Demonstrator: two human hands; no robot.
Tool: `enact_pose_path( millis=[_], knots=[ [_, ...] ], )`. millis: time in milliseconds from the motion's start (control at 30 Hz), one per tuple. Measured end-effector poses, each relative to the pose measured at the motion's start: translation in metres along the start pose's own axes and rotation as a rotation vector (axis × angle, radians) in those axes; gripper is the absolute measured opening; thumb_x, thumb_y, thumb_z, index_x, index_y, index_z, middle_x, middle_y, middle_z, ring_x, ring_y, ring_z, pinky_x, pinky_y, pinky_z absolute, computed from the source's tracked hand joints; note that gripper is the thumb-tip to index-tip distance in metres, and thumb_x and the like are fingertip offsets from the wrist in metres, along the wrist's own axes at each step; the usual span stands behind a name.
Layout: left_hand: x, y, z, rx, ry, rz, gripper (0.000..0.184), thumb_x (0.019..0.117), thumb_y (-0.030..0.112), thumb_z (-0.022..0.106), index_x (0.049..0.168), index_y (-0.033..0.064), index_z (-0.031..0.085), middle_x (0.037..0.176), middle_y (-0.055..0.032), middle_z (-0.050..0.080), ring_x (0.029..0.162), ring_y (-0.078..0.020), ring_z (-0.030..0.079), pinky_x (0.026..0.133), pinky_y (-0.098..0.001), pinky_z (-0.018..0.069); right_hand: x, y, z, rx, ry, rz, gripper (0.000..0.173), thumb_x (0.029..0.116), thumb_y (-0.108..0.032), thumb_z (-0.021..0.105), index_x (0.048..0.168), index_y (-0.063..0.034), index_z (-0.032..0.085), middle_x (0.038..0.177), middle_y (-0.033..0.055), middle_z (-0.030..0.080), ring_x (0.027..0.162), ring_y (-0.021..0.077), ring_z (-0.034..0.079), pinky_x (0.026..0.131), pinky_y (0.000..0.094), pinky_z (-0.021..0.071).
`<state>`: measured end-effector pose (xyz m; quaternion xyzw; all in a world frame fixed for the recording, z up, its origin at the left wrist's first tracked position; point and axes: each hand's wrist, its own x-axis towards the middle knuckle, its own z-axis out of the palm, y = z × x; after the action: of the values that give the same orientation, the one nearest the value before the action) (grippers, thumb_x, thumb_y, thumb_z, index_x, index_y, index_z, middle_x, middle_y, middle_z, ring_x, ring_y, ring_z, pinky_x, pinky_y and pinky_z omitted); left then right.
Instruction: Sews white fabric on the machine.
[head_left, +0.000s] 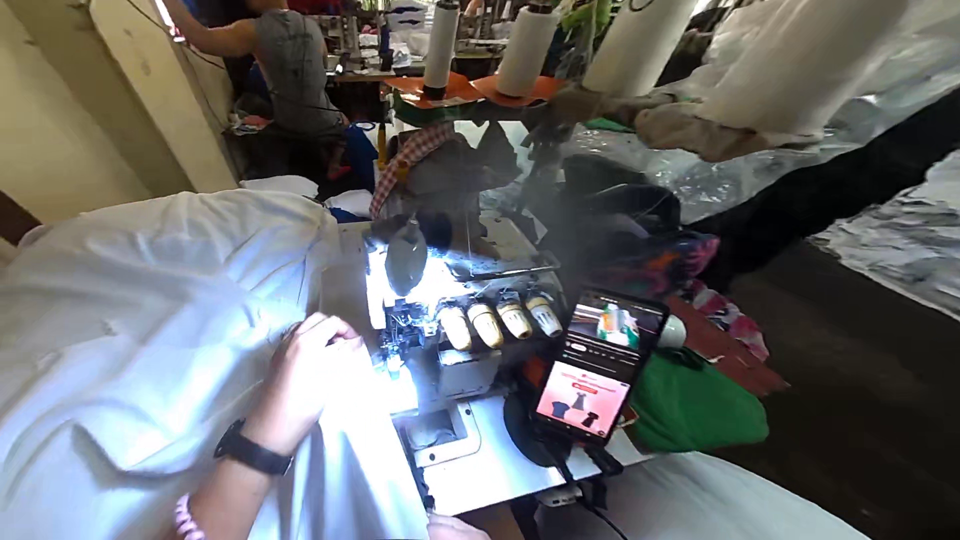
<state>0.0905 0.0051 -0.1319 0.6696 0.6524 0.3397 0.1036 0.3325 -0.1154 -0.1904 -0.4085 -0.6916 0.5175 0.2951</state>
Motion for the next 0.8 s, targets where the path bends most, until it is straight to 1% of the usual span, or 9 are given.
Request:
enact_pose_path(
  millis=[100,167,367,433,533,600,667,733,800],
  knots=[
    [0.026,0.014,0.003,0.122,-0.047,-0.063,0.008,0.0904,0.012,0.073,0.095,0.0051,0.074,0.102,-0.0122,0.067,0.101,-0.0311,0.064,0.092,-0.0540,0.0513,0.011,-0.011,-0.004,0.056,0.060,0.013,0.025,0.1002,-0.012,0.062,0.087,0.0074,0.071,0.084,0.0139,0.066,0.082,0.0165,0.064,0.077,0.0321,0.0533],
    [0.045,0.026,0.006,0.177,-0.084,-0.108,0.020,0.0883,0.008,0.074,0.108,0.0026,0.074,0.118,-0.0167,0.067,0.114,-0.0356,0.062,0.102,-0.0563,0.0472,0.020,-0.019,-0.006,0.080,0.114,0.008,0.023,0.0992,-0.011,0.063,0.088,0.0067,0.071,0.085,0.0128,0.067,0.081,0.0130,0.065,0.077,0.0283,0.0538],
    [0.060,0.023,0.010,0.236,-0.064,-0.072,0.022,0.0891,0.009,0.073,0.111,0.0038,0.072,0.123,-0.0174,0.066,0.118,-0.0384,0.060,0.099,-0.0606,0.0460,0.021,-0.025,-0.001,0.132,0.098,0.012,0.021,0.0987,-0.011,0.064,0.092,0.0068,0.072,0.086,0.0115,0.068,0.081,0.0101,0.064,0.078,0.0257,0.0529],
    [0.051,0.017,0.004,0.170,0.018,-0.093,0.023,0.0902,0.006,0.072,0.113,0.0030,0.072,0.125,-0.0194,0.064,0.118,-0.0412,0.059,0.097,-0.0642,0.0449,0.014,-0.021,0.006,0.156,0.094,0.037,0.021,0.0984,-0.012,0.065,0.090,0.0057,0.072,0.085,0.0099,0.068,0.080,0.0081,0.064,0.077,0.0246,0.0535],
    [0.013,0.004,-0.009,0.042,0.220,-0.012,0.027,0.0956,0.018,0.070,0.117,0.0028,0.068,0.124,-0.0218,0.064,0.118,-0.0429,0.059,0.097,-0.0656,0.0457,0.002,-0.017,0.013,0.175,0.081,0.066,0.021,0.0980,-0.011,0.065,0.089,0.0066,0.072,0.086,0.0112,0.069,0.082,0.0092,0.065,0.078,0.0265,0.0534],
    [-0.032,-0.002,-0.013,0.022,0.395,0.126,0.027,0.0966,0.019,0.065,0.117,0.0004,0.066,0.117,-0.0204,0.065,0.114,-0.0373,0.060,0.097,-0.0572,0.0481,-0.007,-0.015,0.016,0.213,0.083,0.079,0.018,0.0975,-0.009,0.065,0.092,0.0061,0.072,0.085,0.0086,0.069,0.080,0.0052,0.065,0.077,0.0235,0.0543],
    [-0.088,-0.004,-0.009,0.006,0.531,0.193,0.022,0.0967,0.023,0.064,0.105,0.0026,0.062,0.103,-0.0149,0.063,0.102,-0.0260,0.060,0.090,-0.0420,0.0490,-0.019,-0.010,0.017,0.280,0.082,0.095,0.016,0.0977,-0.008,0.064,0.095,0.0057,0.071,0.086,0.0048,0.070,0.079,0.0013,0.066,0.078,0.0221,0.0556],
    [-0.150,-0.007,0.002,-0.002,0.530,0.198,0.019,0.0998,0.031,0.064,0.101,0.0125,0.057,0.098,-0.0050,0.056,0.099,-0.0124,0.055,0.091,-0.0251,0.0433,-0.034,-0.005,0.015,0.383,0.087,0.126,0.013,0.0985,-0.005,0.061,0.098,0.0029,0.071,0.087,-0.0015,0.073,0.082,-0.0013,0.068,0.081,0.0225,0.0570],
    [-0.207,-0.017,0.019,0.013,0.487,0.171,0.021,0.1010,0.033,0.062,0.101,0.0153,0.052,0.100,-0.0023,0.048,0.099,-0.0073,0.050,0.093,-0.0170,0.0390,-0.050,-0.001,0.011,0.539,0.097,0.248,0.018,0.1027,-0.004,0.052,0.099,-0.0052,0.070,0.086,-0.0071,0.074,0.082,-0.0007,0.069,0.080,0.0245,0.0584]
  ],
)
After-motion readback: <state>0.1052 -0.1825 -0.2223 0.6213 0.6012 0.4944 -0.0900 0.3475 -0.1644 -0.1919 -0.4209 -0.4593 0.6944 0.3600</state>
